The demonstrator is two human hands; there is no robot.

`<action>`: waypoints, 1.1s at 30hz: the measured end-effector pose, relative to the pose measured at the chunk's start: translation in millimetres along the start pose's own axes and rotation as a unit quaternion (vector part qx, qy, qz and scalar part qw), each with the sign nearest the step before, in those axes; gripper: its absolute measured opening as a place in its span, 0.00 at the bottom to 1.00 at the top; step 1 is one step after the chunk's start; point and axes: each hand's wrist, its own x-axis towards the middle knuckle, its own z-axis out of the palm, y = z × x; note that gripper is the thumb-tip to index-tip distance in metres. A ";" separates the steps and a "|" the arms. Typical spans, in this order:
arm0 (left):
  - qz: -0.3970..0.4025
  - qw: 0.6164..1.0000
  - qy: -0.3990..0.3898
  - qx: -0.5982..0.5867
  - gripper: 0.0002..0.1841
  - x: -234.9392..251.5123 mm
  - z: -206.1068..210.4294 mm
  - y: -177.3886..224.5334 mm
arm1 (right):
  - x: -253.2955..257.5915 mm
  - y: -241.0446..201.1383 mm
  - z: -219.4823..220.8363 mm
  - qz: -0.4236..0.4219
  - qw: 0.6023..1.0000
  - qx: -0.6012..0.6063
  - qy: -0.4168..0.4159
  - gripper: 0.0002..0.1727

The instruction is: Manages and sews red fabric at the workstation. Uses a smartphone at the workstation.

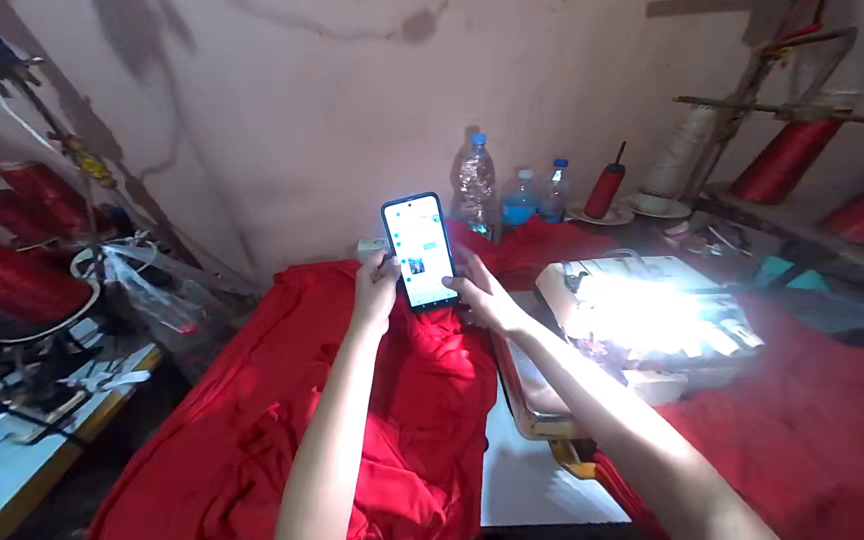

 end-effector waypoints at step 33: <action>-0.029 0.989 -0.140 0.030 0.30 -25.7 -25.3 -48.0 | 4.7 50.5 15.2 0.173 0.945 0.251 -0.115 0.30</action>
